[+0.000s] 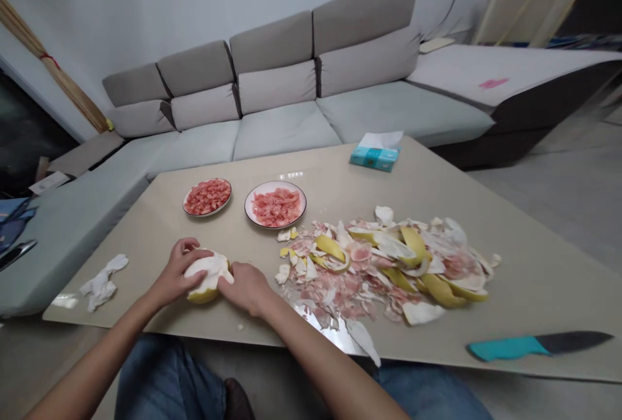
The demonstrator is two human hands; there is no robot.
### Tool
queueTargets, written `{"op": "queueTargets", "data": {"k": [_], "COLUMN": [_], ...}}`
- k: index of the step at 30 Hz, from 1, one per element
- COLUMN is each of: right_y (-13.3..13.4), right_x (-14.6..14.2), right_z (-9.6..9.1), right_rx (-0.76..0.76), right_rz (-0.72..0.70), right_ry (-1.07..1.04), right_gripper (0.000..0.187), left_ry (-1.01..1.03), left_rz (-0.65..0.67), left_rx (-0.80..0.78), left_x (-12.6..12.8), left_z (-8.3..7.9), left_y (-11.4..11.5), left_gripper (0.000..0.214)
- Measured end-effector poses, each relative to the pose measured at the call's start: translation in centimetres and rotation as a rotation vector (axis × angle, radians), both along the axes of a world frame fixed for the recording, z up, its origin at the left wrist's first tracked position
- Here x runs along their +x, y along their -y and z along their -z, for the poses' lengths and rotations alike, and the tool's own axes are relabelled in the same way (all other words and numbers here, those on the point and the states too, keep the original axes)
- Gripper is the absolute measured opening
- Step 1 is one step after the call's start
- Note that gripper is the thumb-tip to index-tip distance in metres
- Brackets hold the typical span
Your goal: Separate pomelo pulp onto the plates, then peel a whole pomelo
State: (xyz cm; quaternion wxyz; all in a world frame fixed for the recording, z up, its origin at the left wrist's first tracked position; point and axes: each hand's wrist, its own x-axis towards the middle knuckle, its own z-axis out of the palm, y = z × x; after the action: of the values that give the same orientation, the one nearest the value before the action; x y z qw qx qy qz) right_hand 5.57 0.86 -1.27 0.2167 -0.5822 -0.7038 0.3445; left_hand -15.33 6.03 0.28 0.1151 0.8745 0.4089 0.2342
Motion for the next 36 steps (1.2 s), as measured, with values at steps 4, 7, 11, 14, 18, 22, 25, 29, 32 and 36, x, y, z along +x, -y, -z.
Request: {"op": "queueTargets", "data": {"k": [4,7,11,14,18,22,25,29,32,36], "right_y": [-0.5,-0.5,-0.4,-0.6,-1.1,-2.0,-3.2,-4.9,-5.7,-5.7], "right_x": [0.2,0.1,0.0,0.0,-0.2,-0.4,-0.3,0.2,0.3,-0.3], "right_z": [-1.1,-1.7,-2.1,-2.4,-2.4,-2.1,-1.9,-1.9,-2.0,-1.4], "right_rx": [-0.040,-0.085,-0.106,-0.138,-0.179,-0.183,-0.235,-0.397,-0.540,-0.637], "right_rz": [-0.042,-0.074,-0.061,-0.042,-0.050,-0.014,-0.013,-0.031,-0.033,0.053], "right_ry": [0.028,0.035,0.037,0.037,0.019,-0.061,-0.085,-0.107,-0.102,-0.129], "right_gripper": [0.038,0.034,0.037,0.038,0.037,0.038,0.038,0.029,0.025,0.019], "left_ry": [-0.026,-0.054,-0.021,-0.025,-0.022,0.000,0.006,0.003,-0.044,-0.131], "left_rz": [-0.129,-0.065,-0.017,0.019,0.087,0.117,0.127,0.135,0.131,0.147], "left_rx": [0.155,0.073,0.008,-0.035,-0.091,-0.167,-0.212,-0.244,-0.251,-0.270], "left_x": [1.3,1.7,1.3,0.8,0.1,-0.3,-0.3,0.3,1.2,2.2], "left_z": [0.3,1.2,1.8,1.7,1.6,1.4,0.9,-0.1,-0.9,-1.8], "left_y": [3.9,5.5,4.3,2.6,0.8,-0.8,-1.9,-2.4,-2.1,-1.8], "left_gripper": [0.038,0.058,0.073,0.074,0.075,0.084,0.080,0.073,0.074,0.072]}}
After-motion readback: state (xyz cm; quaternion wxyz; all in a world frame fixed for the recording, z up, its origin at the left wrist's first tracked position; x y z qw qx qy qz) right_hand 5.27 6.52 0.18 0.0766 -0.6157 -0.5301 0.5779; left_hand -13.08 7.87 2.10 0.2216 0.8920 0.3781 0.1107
